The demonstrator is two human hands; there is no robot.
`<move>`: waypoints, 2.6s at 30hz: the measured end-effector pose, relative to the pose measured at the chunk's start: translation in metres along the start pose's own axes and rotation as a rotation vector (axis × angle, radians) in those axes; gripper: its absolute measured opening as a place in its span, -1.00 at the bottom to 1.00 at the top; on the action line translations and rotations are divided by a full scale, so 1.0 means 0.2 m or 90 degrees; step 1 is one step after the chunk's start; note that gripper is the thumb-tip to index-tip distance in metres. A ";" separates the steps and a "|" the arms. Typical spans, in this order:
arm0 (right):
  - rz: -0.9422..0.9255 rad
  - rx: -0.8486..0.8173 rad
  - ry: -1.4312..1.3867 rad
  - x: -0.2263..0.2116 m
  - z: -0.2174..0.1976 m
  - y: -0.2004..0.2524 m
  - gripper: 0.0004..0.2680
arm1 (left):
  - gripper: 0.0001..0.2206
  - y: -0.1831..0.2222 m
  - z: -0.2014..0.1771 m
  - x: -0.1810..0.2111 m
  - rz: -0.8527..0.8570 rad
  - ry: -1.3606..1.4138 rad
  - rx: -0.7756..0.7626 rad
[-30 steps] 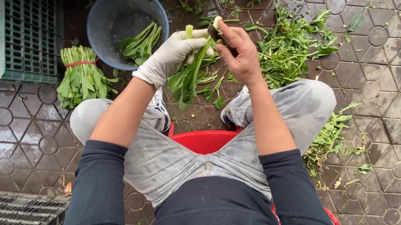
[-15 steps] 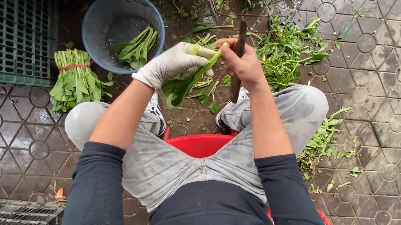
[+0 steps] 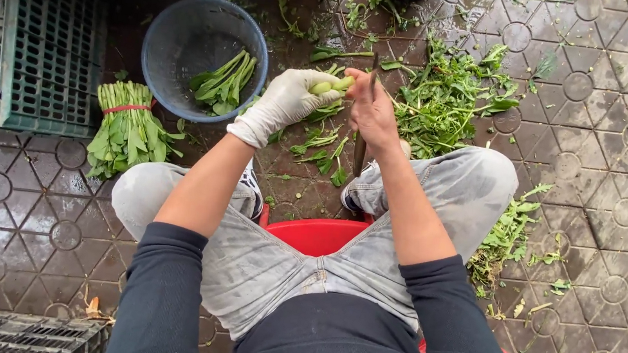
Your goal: Trimming the roots and cleaning yellow leaves from bunches of green vegetables using a knife.
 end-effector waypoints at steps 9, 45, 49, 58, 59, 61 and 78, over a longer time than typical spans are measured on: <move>0.155 -0.124 -0.127 0.10 0.01 0.00 -0.61 | -0.78 0.00 -0.13 -0.08 -0.010 -0.159 0.050; 0.266 0.034 -0.224 0.23 0.06 0.05 -0.62 | -0.75 0.03 0.03 0.00 -0.089 0.575 0.037; 0.149 -0.035 -0.181 0.21 0.11 0.02 -0.70 | -0.73 0.03 0.04 -0.05 -0.111 0.669 0.068; -0.018 0.025 -0.051 0.18 0.08 0.01 -0.80 | -0.54 0.05 -0.10 0.02 -0.055 0.667 0.067; -0.041 0.038 -0.038 0.14 0.07 0.01 -0.81 | -0.54 0.05 -0.14 0.00 0.005 0.578 0.096; -0.063 0.022 -0.007 0.12 0.10 0.00 -0.82 | -0.52 0.07 -0.17 0.02 0.040 0.579 0.105; -0.114 0.004 0.168 0.06 0.09 0.01 -0.87 | -0.72 0.08 -0.24 0.00 0.007 0.541 0.270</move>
Point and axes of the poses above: each hand's wrist, its own y-axis away from the middle knuckle, its own z-axis out of the palm, x = y × z, the point moved 5 cm from there along -y, towards the middle knuckle, and after that the axes turned 10 degrees about -y, right-handed, at the moved point
